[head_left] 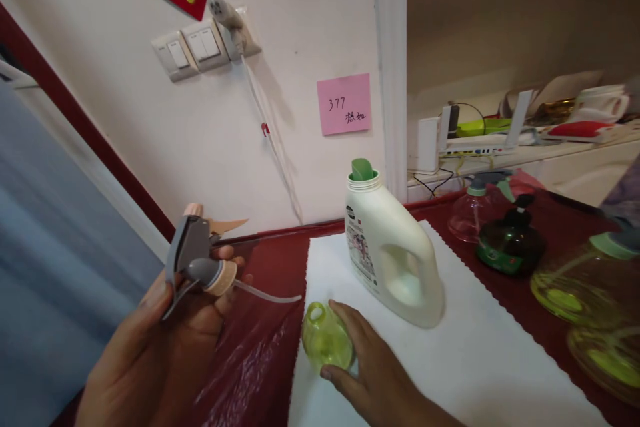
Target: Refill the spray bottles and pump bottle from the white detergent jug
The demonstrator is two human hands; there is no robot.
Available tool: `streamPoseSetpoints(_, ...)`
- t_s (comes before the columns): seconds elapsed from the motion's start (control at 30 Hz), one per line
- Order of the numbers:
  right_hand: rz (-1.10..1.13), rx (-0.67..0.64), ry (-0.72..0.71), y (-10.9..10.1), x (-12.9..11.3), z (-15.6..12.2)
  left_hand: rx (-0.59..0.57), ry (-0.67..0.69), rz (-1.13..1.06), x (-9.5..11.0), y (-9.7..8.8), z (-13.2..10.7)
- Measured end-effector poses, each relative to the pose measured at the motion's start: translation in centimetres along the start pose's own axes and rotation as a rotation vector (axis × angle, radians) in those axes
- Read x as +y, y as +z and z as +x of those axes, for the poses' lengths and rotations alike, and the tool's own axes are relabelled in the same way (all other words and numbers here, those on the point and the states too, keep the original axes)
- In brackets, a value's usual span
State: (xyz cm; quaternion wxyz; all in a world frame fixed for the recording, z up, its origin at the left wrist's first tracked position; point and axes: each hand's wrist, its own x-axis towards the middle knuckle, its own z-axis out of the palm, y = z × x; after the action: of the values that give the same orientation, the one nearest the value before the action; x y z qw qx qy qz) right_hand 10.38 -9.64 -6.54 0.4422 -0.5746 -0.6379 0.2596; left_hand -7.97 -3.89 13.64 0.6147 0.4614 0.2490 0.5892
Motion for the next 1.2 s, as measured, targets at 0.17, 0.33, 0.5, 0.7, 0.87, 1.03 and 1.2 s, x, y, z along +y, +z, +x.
streamPoseSetpoints(0.17,-0.003,-0.012,-0.005,-0.1,-0.2,0.3,-0.088,-0.061,-0.006,-0.7,0.3,0.4)
streamPoseSetpoints(0.33,0.001,-0.008,-0.013,-0.2,-0.3,0.4,-0.043,-0.035,0.003,-0.3,0.0,0.7)
streamPoseSetpoints(0.5,0.010,0.001,-0.011,-0.4,-0.5,0.3,-0.028,-0.067,0.086,-0.3,0.6,0.7)
streamPoseSetpoints(0.7,0.011,-0.003,-0.008,-0.3,-0.4,0.4,-0.060,-0.163,0.283,-2.9,0.8,0.9)
streamPoseSetpoints(0.87,0.011,0.012,-0.037,-0.1,-0.2,0.3,-0.073,-0.274,0.356,-7.0,0.1,0.5)
streamPoseSetpoints(1.03,0.030,0.018,-0.030,-0.4,-0.7,0.4,-0.077,-0.340,0.328,-9.4,-0.5,0.0)
streamPoseSetpoints(1.2,0.022,0.006,0.024,-0.7,-1.2,0.2,-0.113,-0.333,0.283,-9.3,-0.2,-0.3)
